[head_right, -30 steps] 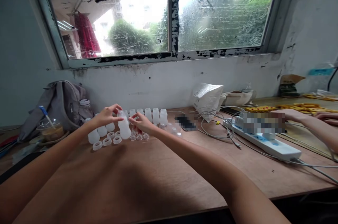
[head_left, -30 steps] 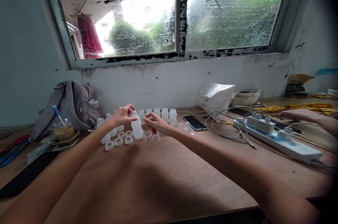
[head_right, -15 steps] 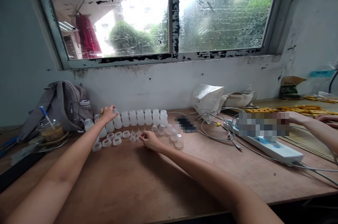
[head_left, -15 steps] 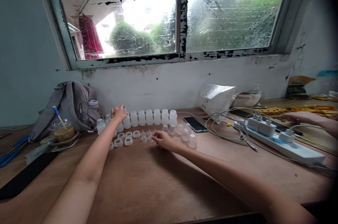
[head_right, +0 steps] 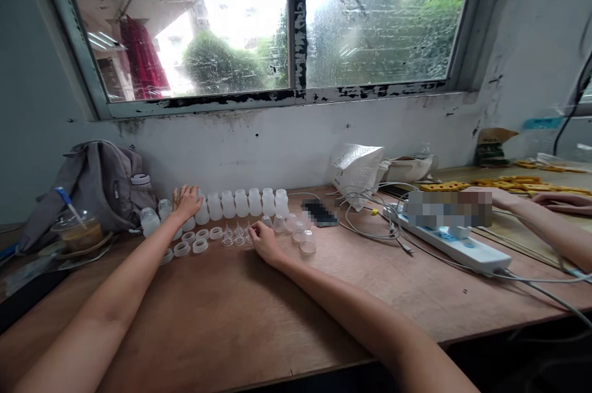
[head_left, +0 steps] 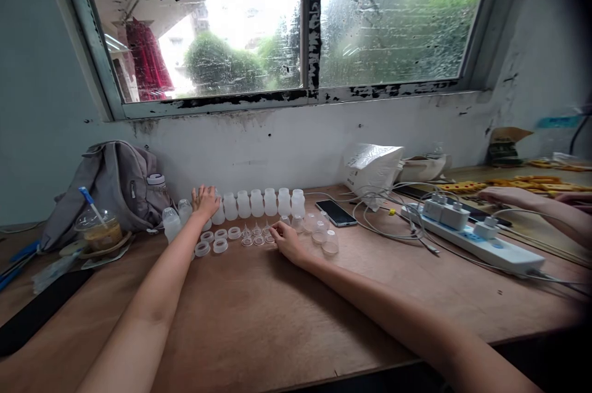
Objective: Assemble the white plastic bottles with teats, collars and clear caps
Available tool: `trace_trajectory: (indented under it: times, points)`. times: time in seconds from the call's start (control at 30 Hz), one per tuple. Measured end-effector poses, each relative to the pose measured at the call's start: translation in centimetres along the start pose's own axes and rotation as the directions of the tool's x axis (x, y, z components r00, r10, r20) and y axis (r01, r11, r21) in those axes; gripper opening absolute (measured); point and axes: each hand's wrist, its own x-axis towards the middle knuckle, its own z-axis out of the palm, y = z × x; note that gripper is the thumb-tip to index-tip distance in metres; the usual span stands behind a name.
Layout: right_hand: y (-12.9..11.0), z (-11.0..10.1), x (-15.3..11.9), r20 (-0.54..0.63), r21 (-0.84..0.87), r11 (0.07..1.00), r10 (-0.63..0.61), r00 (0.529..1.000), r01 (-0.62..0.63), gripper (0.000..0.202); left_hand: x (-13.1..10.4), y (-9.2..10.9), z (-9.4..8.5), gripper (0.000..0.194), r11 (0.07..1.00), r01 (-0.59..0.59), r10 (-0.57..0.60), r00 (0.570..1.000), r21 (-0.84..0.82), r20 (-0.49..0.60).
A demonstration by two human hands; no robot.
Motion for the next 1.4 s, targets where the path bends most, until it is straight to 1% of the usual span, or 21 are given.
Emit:
trace_trajectory:
  times: [0.07, 0.17, 0.23, 0.33, 0.4, 0.47, 0.53, 0.6, 0.7, 0.77, 0.83, 0.87, 0.93, 1.0, 1.03, 1.07, 1.13, 1.2, 1.3, 1.33, 1.4]
  points:
    - [0.0, -0.1, 0.0, -0.020, 0.014, 1.000, 0.010, 1.000, -0.010, 0.014, -0.2, 0.6, -0.4, 0.045, 1.000, 0.014, -0.014, 1.000, 0.006, -0.025]
    - [0.0, -0.2, -0.1, -0.043, -0.007, 0.999, 0.036, 0.998, -0.036, 0.012, -1.5, 1.9, -1.4, 0.051, 1.000, 0.009, -0.010, 0.992, -0.004, -0.126]
    - [0.1, -0.2, -0.1, -0.055, -0.048, 0.998, 0.038, 0.998, -0.041, 0.012, -3.2, 2.8, -2.0, 0.045, 0.996, -0.085, 0.082, 0.983, -0.015, -0.166]
    - [0.2, -0.1, -0.1, -0.028, -0.152, 0.988, 0.030, 0.999, -0.034, 0.019, -6.9, 3.5, -2.6, 0.029, 0.955, -0.298, 0.296, 0.951, 0.000, -0.087]
    - [0.3, 0.1, -0.1, 0.014, -0.206, 0.978, 0.029, 0.999, -0.026, 0.022, -9.4, 3.3, -2.5, 0.027, 0.935, -0.354, 0.355, 0.934, 0.017, -0.045]
    - [0.5, 0.2, -0.1, 0.047, -0.233, 0.972, 0.026, 0.999, -0.014, 0.021, -11.3, 2.8, -2.1, 0.027, 0.940, -0.342, 0.342, 0.939, 0.021, -0.036]
    - [0.6, 0.4, -0.1, 0.065, -0.252, 0.968, 0.019, 0.998, -0.002, 0.016, -12.3, 2.3, -1.5, 0.026, 0.948, -0.320, 0.319, 0.947, -0.005, -0.019]
    - [0.7, 0.4, -0.1, 0.069, -0.269, 0.963, 0.016, 0.997, 0.004, 0.013, -12.8, 2.0, -1.1, 0.026, 0.955, -0.292, 0.292, 0.956, -0.057, -0.002]
    - [0.4, 0.3, -0.2, 0.057, -0.275, 0.961, 0.005, 0.998, 0.011, 0.017, -12.9, 2.0, -0.8, 0.024, 0.953, -0.273, 0.278, 0.961, -0.134, 0.015]
    - [-0.1, 0.2, -0.6, 0.060, -0.277, 0.958, -0.064, 0.996, 0.079, 0.021, -12.9, 2.0, -0.9, 0.023, 0.943, -0.281, 0.286, 0.958, -0.176, 0.007]
    - [-0.8, 0.1, -1.2, 0.109, -0.299, 0.927, -0.205, 0.973, 0.228, 0.023, -13.0, 2.1, -1.2, 0.023, 0.925, -0.302, 0.305, 0.952, -0.232, -0.023]
    - [-1.2, 0.1, -1.6, 0.159, -0.313, 0.894, -0.285, 0.945, 0.322, 0.024, -13.1, 2.2, -1.4, 0.023, 0.909, -0.318, 0.320, 0.947, -0.268, -0.039]
    - [-1.9, 0.2, -2.3, 0.278, -0.319, 0.815, -0.408, 0.869, 0.485, 0.025, -13.3, 2.5, -1.7, 0.023, 0.867, -0.361, 0.364, 0.930, -0.344, -0.056]
    - [-2.5, 0.3, -2.8, 0.375, -0.294, 0.764, -0.461, 0.804, 0.575, 0.024, -13.7, 3.1, -2.0, 0.022, 0.834, -0.387, 0.396, 0.916, -0.394, -0.061]
    - [-2.7, 0.3, -2.9, 0.402, -0.280, 0.758, -0.465, 0.789, 0.589, 0.024, -14.0, 3.5, -2.2, 0.021, 0.822, -0.387, 0.399, 0.915, -0.417, -0.062]
    - [-2.8, 0.3, -2.9, 0.419, -0.268, 0.763, -0.457, 0.785, 0.588, 0.023, -14.3, 4.0, -2.3, 0.021, 0.811, -0.382, 0.396, 0.916, -0.444, -0.066]
    - [-2.8, 0.2, -2.9, 0.430, -0.258, 0.792, -0.420, 0.800, 0.554, 0.022, -14.9, 5.1, -2.6, 0.023, 0.781, -0.366, 0.381, 0.921, -0.506, -0.078]
    - [-2.6, 0.1, -2.7, 0.393, -0.282, 0.831, -0.356, 0.848, 0.480, 0.021, -15.4, 6.1, -2.7, 0.025, 0.751, -0.363, 0.385, 0.919, -0.551, -0.079]
    - [-2.1, 0.2, -2.5, 0.286, -0.330, 0.876, -0.263, 0.922, 0.352, 0.027, -15.7, 7.0, -2.7, 0.025, 0.756, -0.379, 0.432, 0.901, -0.533, -0.029]
    - [-2.0, 0.2, -2.5, 0.259, -0.340, 0.884, -0.241, 0.935, 0.322, 0.029, -15.7, 7.1, -2.7, 0.025, 0.765, -0.381, 0.444, 0.896, -0.520, -0.004]
    - [-1.8, 0.4, -2.5, 0.246, -0.352, 0.885, -0.225, 0.943, 0.304, 0.032, -15.6, 7.1, -2.6, 0.025, 0.778, -0.376, 0.457, 0.888, -0.503, 0.042]
